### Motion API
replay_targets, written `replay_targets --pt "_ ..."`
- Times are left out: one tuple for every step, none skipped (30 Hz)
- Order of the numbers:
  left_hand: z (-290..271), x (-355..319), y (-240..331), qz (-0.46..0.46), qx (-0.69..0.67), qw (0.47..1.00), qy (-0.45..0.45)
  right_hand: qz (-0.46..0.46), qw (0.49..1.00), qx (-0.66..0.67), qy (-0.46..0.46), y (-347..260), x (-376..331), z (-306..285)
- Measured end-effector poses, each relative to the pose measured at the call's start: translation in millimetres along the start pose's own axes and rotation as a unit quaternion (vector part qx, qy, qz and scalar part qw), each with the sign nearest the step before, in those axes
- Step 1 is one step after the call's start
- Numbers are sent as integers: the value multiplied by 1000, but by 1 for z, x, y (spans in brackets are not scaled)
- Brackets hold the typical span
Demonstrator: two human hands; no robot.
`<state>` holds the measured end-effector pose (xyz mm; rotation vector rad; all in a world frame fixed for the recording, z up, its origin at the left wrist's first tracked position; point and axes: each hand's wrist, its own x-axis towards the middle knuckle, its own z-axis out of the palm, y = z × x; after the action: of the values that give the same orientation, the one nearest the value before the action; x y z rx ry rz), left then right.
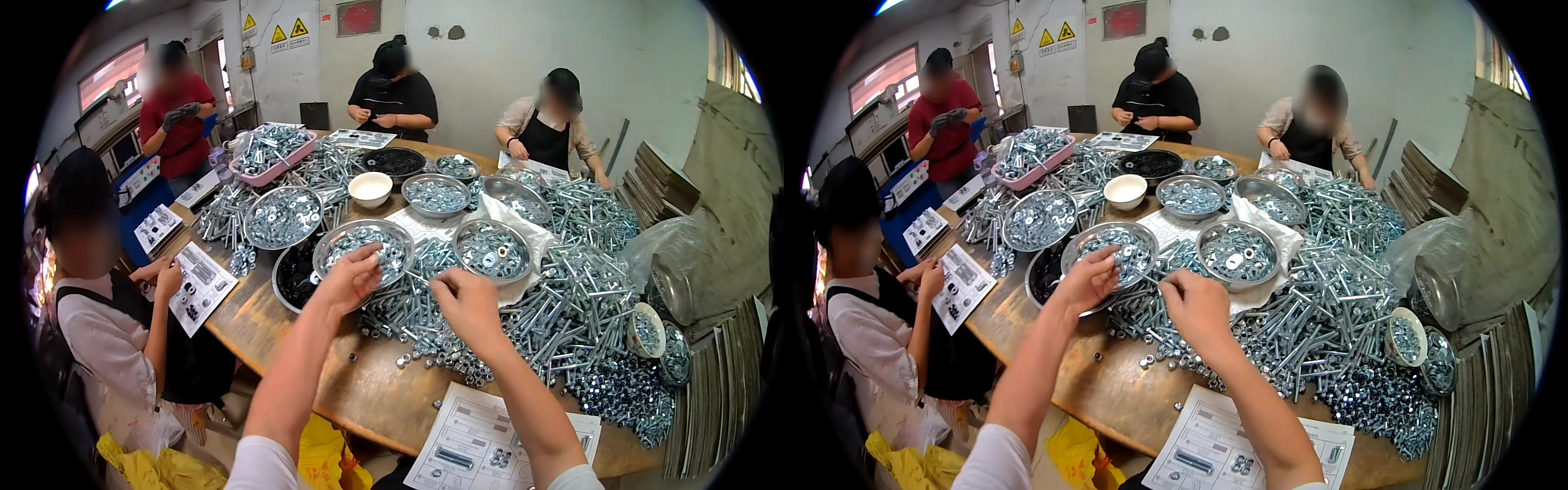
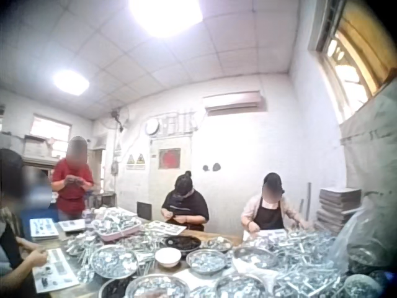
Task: The person sorts metal fasteners from a large pile on a table into designated areas on a printed instruction sheet. They pick bolts, nuts, and washers by hand and place them in specific spots on the sheet while other workers sort similar items nearby.
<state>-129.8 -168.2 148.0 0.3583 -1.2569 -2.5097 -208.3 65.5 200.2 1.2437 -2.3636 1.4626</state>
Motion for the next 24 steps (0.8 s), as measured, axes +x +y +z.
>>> replay_targets --pt "4 -14 -11 3 -108 993 -43 23 999 38 6 -5 -11 -5" --pt "10 -30 -29 3 -216 973 -84 49 996 74 10 -9 -25 -10" --pt "20 -49 -43 -12 -287 954 -88 78 991 112 11 -13 -37 -11" --pt "26 -63 -57 -17 -341 933 -115 76 988 134 6 -15 -45 -11" --pt "35 -76 -69 -42 -391 912 -116 81 985 152 -2 -15 -56 -11" --pt "40 -90 -85 -65 -444 886 -116 89 982 167 -13 -14 -71 -11" --pt "39 -97 -99 -85 -463 874 -122 97 980 174 -25 -18 -82 -12" --pt "45 -104 -114 -92 -475 866 -129 92 984 152 -29 -14 -94 -13" --pt "48 -108 -129 -108 -493 858 -94 86 987 130 -31 -9 -106 -16" --pt "49 -113 -146 -126 -511 848 -59 80 990 109 -34 -5 -119 -20" --pt "42 -117 -164 -155 -541 817 -127 101 990 98 -27 -4 -132 -25" --pt "56 -126 -162 -157 -525 832 -83 109 990 82 -19 -3 -142 -32" --pt "73 -136 -158 -161 -508 845 -38 118 991 66 -11 0 -154 -41" --pt "86 -144 -147 -162 -482 861 2 122 991 56 3 1 -162 -47" --pt "90 -148 -145 -162 -496 853 -4 101 994 36 12 8 -174 -50" --pt "90 -151 -148 -160 -496 853 -21 98 995 26 4 8 -183 -54" --pt "90 -154 -151 -157 -497 852 -41 92 996 14 -4 6 -188 -60" --pt "91 -156 -154 -155 -498 851 -61 87 996 2 -11 5 -193 -63" --pt "92 -159 -156 -148 -473 867 -62 89 996 3 -7 5 -196 -64" --pt "93 -162 -157 -141 -447 881 -63 86 996 6 -7 5 -198 -66" --pt "94 -164 -158 -134 -421 895 -64 82 997 9 -7 3 -199 -68" --pt "93 -164 -160 -139 -423 893 -69 79 997 13 -8 3 -200 -69" --pt "92 -165 -163 -144 -425 891 -72 70 997 10 -12 4 -201 -69" --pt "91 -165 -165 -148 -427 889 -75 62 998 8 -17 5 -200 -69"
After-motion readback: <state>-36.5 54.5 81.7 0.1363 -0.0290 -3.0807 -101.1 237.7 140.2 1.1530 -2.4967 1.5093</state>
